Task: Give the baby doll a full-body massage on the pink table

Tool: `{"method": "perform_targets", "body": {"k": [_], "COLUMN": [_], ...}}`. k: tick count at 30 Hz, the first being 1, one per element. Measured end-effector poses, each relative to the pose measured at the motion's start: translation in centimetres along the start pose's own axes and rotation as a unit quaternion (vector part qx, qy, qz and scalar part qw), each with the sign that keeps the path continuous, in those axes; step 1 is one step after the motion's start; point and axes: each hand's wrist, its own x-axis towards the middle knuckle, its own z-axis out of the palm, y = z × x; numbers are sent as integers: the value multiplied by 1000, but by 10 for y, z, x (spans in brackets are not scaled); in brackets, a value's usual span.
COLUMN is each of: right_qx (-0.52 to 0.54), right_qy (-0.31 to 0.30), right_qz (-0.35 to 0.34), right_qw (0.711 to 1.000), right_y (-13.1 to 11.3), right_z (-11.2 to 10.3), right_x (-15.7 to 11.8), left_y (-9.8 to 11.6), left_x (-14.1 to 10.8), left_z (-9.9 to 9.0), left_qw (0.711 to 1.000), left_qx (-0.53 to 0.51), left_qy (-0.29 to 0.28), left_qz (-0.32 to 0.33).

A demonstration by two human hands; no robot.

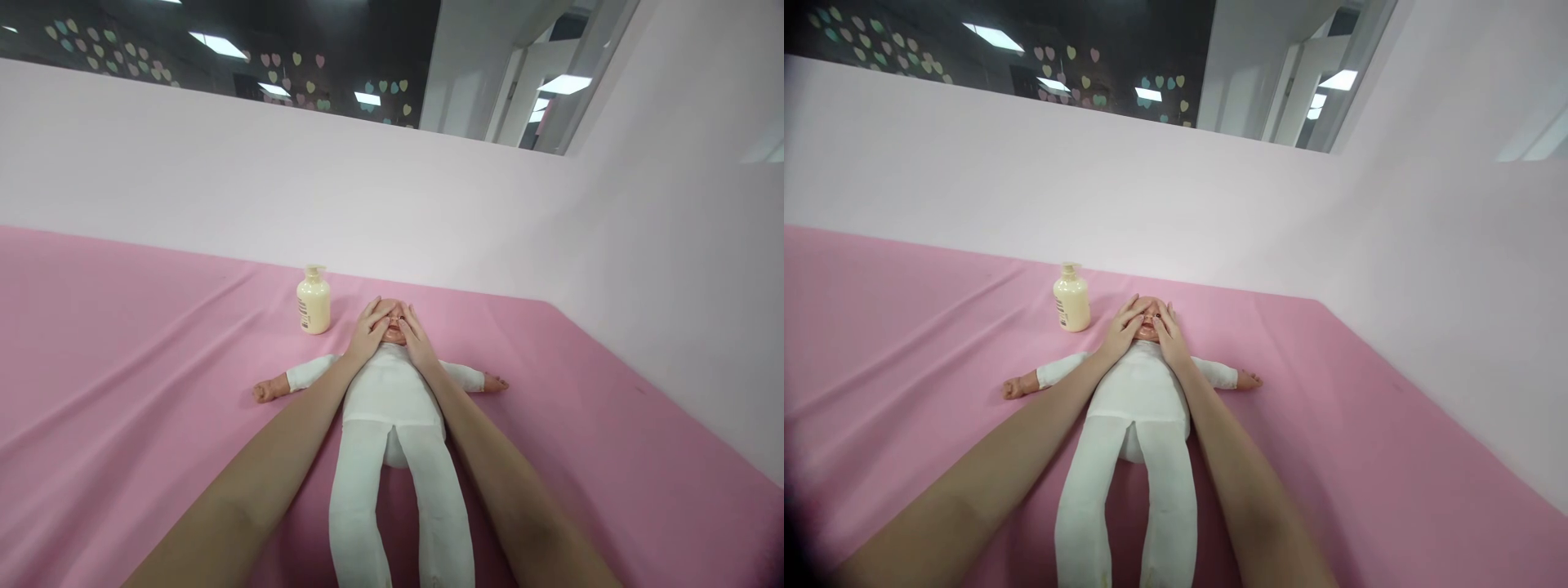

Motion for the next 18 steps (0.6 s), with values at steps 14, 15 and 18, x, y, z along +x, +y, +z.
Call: {"method": "perform_targets", "body": {"k": [14,15,18], "right_qx": [5,10,6], "right_qy": [31,27,8], "right_qz": [109,88,2], "right_qw": [994,996,1000], "right_y": [8,8,4], "right_z": [3,3,1], "right_x": [5,5,3], "left_y": [-12,-12,-12], "left_x": [-2,-2,0], "left_z": [5,5,3], "left_qw": [995,996,999], "left_qx": [-9,-10,-22], "left_qy": [58,54,35], "left_qz": [-77,-67,-18]}}
